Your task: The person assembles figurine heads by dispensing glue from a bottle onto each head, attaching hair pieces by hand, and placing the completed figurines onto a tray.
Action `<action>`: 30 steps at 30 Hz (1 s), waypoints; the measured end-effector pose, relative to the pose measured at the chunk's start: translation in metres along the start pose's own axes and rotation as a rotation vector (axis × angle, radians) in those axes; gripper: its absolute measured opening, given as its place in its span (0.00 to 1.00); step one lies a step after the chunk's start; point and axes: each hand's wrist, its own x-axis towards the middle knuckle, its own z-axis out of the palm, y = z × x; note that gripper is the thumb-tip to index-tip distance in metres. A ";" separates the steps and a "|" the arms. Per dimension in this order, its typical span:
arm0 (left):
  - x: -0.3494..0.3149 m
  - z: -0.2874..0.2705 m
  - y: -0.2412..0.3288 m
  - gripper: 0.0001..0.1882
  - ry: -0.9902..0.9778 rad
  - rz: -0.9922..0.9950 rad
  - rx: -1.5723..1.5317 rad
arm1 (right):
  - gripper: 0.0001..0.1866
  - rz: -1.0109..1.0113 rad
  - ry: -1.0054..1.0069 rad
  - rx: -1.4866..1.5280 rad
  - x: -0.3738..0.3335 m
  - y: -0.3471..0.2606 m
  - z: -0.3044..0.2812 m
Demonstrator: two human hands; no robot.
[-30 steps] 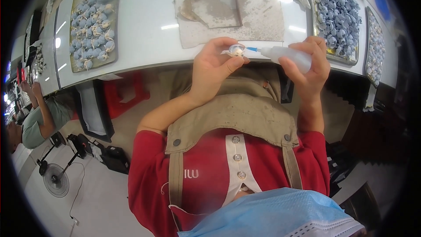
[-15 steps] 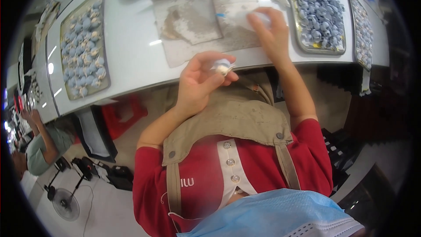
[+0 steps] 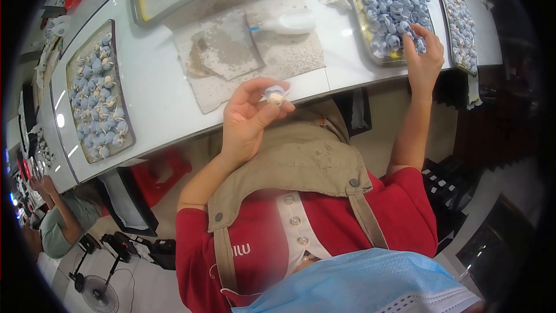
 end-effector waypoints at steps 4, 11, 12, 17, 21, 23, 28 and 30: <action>0.001 0.006 -0.004 0.17 -0.023 -0.003 0.016 | 0.10 0.035 -0.035 -0.028 0.002 0.009 0.005; 0.000 0.011 -0.012 0.21 0.076 -0.032 0.030 | 0.14 -0.013 0.015 0.038 0.005 0.004 0.015; 0.001 0.010 -0.015 0.21 0.103 -0.032 0.057 | 0.15 -0.015 0.091 0.184 0.004 -0.006 0.016; 0.005 0.014 -0.018 0.23 0.081 0.034 0.056 | 0.16 -0.116 -0.247 0.506 -0.034 -0.099 -0.003; 0.001 0.011 -0.020 0.22 0.036 0.067 0.035 | 0.17 -0.298 -0.379 0.643 -0.050 -0.140 -0.004; -0.002 0.008 -0.018 0.22 0.013 0.052 0.028 | 0.18 -0.351 -0.409 0.650 -0.052 -0.149 -0.002; -0.007 0.002 -0.017 0.22 0.016 0.087 0.103 | 0.16 -0.370 -0.405 0.581 -0.054 -0.160 0.004; -0.007 0.001 -0.017 0.20 0.047 0.127 0.107 | 0.15 -0.363 -0.419 0.571 -0.055 -0.158 0.001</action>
